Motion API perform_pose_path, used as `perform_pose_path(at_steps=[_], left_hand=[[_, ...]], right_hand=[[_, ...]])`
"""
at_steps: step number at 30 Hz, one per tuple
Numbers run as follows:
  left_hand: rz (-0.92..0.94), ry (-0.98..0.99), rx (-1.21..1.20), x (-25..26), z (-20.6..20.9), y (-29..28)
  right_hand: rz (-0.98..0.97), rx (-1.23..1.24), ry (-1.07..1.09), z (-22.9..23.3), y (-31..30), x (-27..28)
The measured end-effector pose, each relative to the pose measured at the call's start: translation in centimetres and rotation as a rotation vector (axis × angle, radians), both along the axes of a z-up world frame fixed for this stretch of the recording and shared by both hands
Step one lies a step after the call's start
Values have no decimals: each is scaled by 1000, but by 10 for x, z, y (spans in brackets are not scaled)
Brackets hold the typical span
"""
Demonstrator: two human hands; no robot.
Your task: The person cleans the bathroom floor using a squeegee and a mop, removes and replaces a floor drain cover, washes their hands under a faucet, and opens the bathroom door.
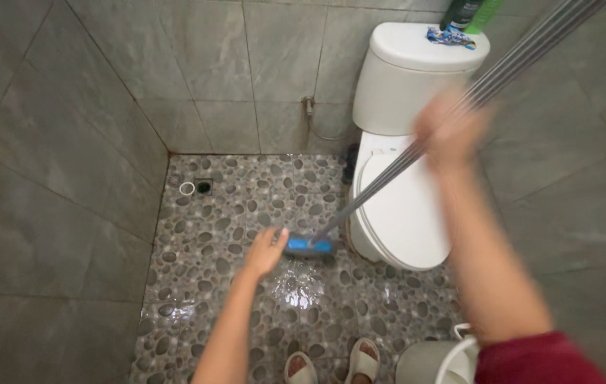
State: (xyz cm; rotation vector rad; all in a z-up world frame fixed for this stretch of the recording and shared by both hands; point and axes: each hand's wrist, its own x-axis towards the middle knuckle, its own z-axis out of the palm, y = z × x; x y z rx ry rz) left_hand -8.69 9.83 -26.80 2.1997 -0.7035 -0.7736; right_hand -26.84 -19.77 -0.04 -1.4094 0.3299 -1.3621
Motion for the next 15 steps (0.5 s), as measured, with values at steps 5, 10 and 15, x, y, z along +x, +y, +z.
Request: perform_pose_path(at_steps=[5,10,15], left_hand=[[-30,-4,-9,-13,-21,16],[-9,-30,25,-8,-17,12],[1,-30,38,-8,-9,1]], right_hand=[[58,320,69,-116,43,33],[39,225,24,10,12,35],[174,100,-34,166,7,-13]])
